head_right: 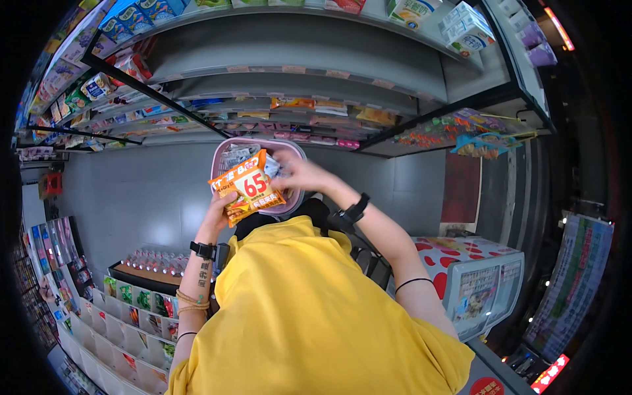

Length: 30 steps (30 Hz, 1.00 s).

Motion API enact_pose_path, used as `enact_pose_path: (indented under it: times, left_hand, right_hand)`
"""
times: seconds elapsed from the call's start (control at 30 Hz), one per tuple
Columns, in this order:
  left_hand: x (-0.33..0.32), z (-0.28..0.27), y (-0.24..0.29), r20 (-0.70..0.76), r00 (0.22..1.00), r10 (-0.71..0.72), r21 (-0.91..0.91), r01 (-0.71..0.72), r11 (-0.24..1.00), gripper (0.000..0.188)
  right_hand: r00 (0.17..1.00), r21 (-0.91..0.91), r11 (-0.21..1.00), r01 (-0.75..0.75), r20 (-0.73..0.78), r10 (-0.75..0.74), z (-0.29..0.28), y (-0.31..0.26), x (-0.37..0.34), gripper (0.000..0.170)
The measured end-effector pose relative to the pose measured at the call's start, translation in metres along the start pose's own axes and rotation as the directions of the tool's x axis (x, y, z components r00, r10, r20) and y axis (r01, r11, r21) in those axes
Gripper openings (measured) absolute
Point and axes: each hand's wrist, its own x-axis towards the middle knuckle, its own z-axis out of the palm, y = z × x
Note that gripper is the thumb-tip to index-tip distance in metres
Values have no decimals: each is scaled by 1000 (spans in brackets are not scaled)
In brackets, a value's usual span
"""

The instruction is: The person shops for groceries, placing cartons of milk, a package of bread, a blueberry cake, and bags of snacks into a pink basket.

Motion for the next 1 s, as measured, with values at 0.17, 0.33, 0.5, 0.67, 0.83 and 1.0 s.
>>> enact_pose_path:
  times: [0.17, 0.33, 0.5, 0.67, 0.83, 1.0]
  left_hand:
    - [-5, -22, -9, -62, 998, 30, -32, -32, 999, 57]
    - [-14, -27, -19, -102, 993, 67, -112, -78, 991, 60]
    - [-25, -17, -21, -127, 988, 89, -112, -103, 988, 59]
    - [-36, -16, -23, -203, 972, 116, -115, -142, 983, 59]
    - [-46, -17, -29, -229, 961, 154, -151, -192, 970, 57]
    - [-54, -20, -36, -267, 946, 182, -182, -235, 955, 57]
  right_hand:
    - [487, -223, 916, -335, -873, -35, -162, 68, -3, 57]
    - [85, -73, 723, -687, -996, -20, -288, 131, -9, 81]
    - [243, -301, 579, -757, -954, -179, -368, 172, -1, 85]
    - [151, -115, 634, -765, -989, 2, -374, 154, -2, 79]
    - [109, 7, 701, -713, -987, 121, -379, 147, 1, 74]
    - [126, 80, 774, -628, -971, 202, -385, 150, 9, 69]
